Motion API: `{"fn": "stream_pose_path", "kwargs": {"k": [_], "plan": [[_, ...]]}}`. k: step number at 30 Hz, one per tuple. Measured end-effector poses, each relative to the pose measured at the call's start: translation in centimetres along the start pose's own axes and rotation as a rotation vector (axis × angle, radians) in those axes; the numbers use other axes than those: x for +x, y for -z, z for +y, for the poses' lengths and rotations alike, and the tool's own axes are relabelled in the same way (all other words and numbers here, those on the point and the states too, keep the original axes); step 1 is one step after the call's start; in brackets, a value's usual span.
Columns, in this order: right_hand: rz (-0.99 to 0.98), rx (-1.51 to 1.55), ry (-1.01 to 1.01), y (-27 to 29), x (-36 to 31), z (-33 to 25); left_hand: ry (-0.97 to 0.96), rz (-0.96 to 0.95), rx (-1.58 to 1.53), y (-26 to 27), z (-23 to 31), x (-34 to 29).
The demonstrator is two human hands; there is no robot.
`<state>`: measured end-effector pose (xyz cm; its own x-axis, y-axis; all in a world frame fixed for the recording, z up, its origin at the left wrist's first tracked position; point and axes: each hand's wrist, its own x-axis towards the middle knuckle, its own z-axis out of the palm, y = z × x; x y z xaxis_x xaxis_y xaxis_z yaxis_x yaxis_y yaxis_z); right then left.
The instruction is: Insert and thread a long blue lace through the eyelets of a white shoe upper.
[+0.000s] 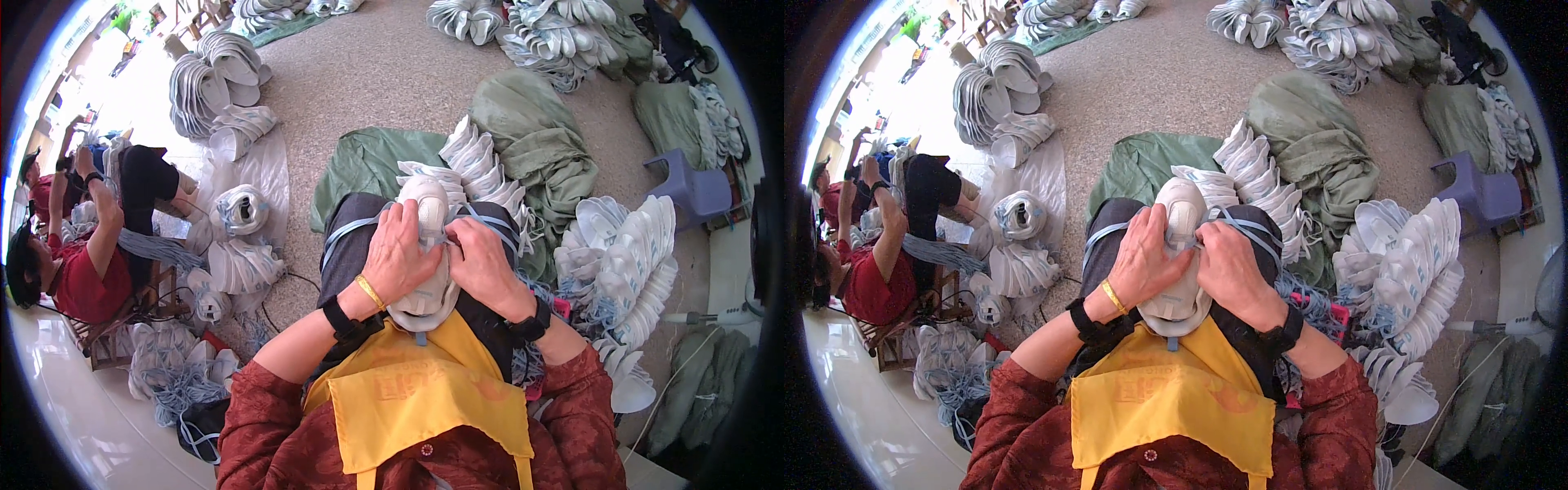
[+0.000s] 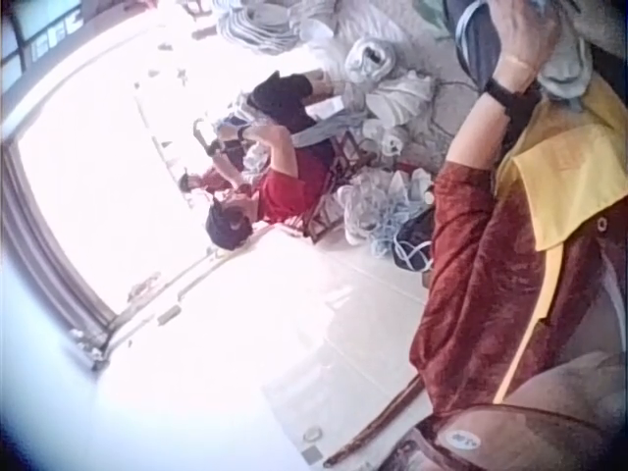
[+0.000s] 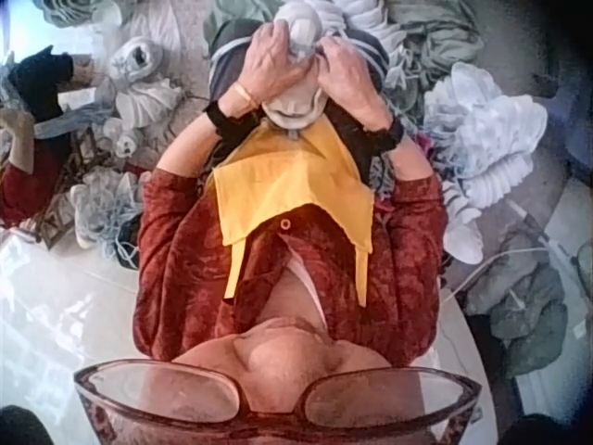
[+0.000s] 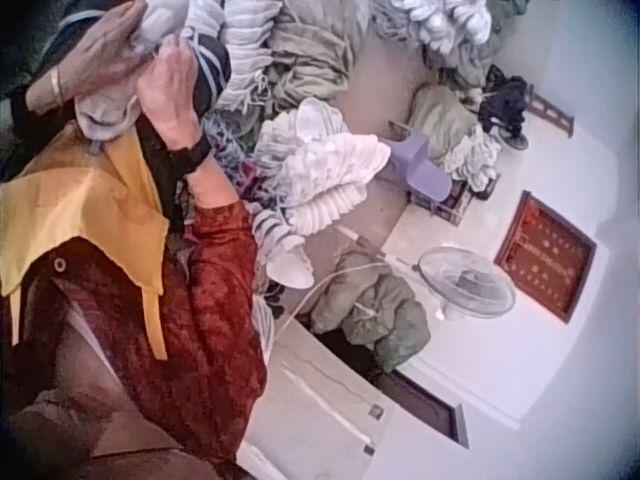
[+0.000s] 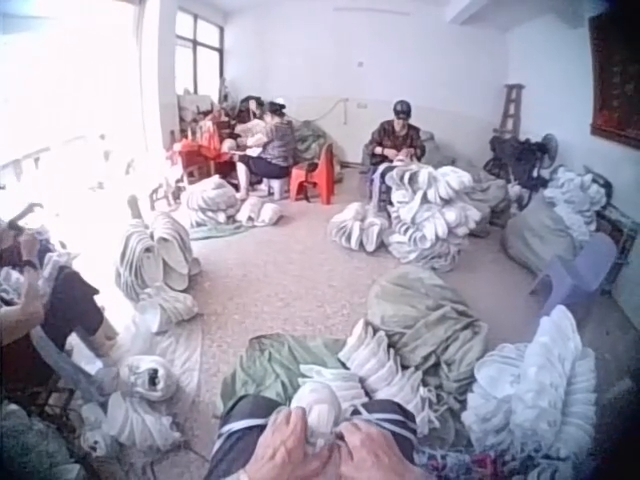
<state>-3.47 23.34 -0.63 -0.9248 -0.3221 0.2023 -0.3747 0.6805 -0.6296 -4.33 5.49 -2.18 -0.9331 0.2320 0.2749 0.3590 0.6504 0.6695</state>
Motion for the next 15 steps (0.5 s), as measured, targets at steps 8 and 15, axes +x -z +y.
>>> {"fn": "stream_pose_path", "kwargs": {"k": [8, 15], "plan": [[0.042, 0.084, -0.003, 0.2, -0.3, 0.1, -0.017, -0.012, 0.025, 0.0, 0.2, -0.1], [0.088, 0.146, -0.048, 0.1, -0.6, 0.3, 0.025, 0.034, 0.111, 1.3, 2.4, 0.1]]}}
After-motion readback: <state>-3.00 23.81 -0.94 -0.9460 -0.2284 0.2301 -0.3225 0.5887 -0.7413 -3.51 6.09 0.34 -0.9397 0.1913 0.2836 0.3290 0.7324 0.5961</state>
